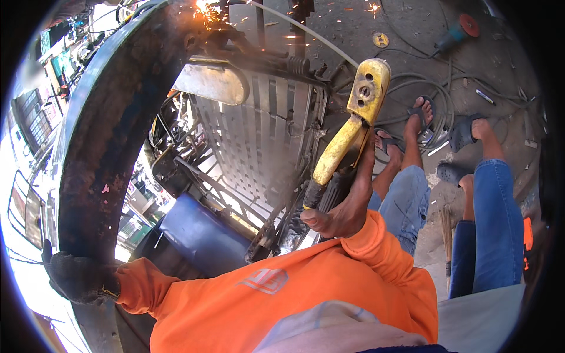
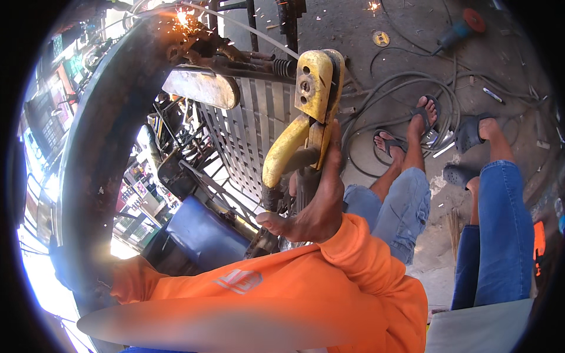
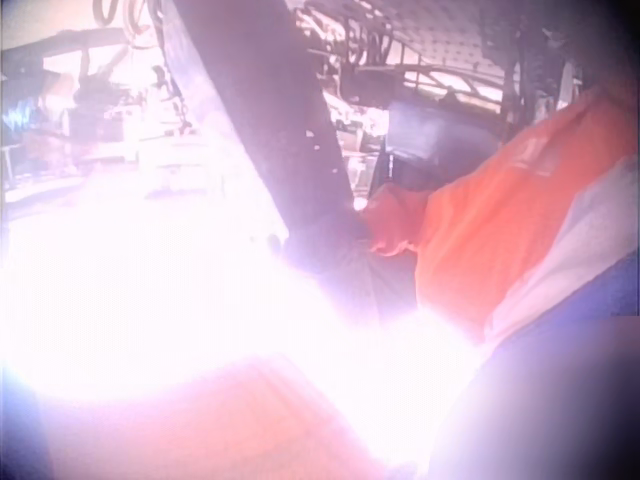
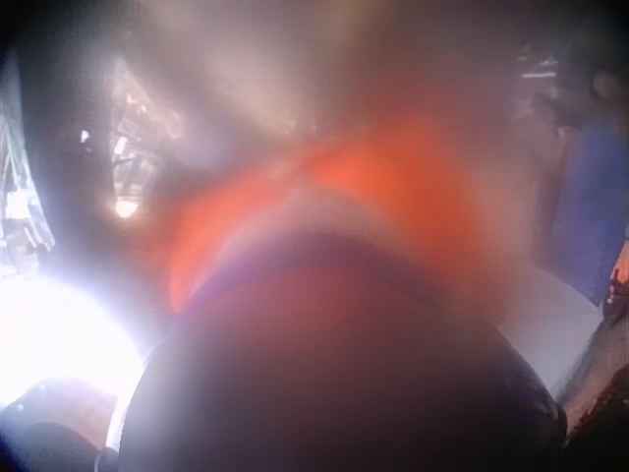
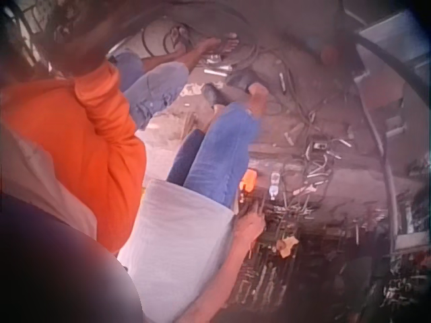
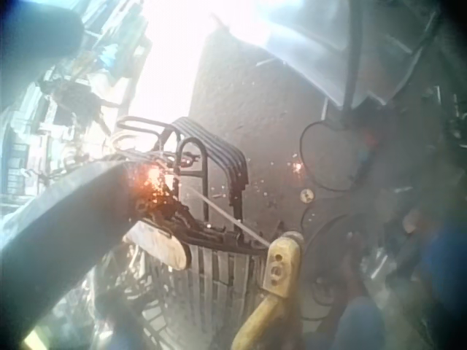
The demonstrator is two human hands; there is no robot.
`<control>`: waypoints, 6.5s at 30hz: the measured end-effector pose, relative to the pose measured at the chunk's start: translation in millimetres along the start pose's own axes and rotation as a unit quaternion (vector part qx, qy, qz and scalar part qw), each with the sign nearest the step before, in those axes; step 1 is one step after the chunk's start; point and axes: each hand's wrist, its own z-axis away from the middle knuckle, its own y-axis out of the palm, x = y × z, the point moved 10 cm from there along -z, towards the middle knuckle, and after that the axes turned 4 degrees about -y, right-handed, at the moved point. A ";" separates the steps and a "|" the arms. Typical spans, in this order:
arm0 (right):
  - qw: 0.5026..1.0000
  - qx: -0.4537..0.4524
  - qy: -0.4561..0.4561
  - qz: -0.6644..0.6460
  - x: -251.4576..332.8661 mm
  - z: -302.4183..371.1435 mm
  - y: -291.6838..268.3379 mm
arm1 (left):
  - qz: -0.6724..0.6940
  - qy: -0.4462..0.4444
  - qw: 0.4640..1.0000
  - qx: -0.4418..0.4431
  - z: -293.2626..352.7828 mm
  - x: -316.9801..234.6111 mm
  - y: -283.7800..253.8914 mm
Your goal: The person welds a curved metal frame using a handheld welding torch, producing bright sparks. A second person assists by holding the frame steady. The welder moves along the seam, then pauses to reposition the torch and continue welding.
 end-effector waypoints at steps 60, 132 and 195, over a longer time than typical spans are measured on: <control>0.995 0.091 0.000 0.049 29.7 -38.3 -15.9 | 0.009 -0.089 0.996 0.004 -36.4 -75.2 -0.6; 0.994 0.051 -0.003 0.100 26.2 -34.4 -35.2 | 0.687 -0.481 0.284 0.465 91.9 -344.4 123.6; 0.983 0.093 -0.051 0.151 30.4 -35.7 -1.3 | 0.655 -0.648 0.313 0.231 90.4 -377.3 191.1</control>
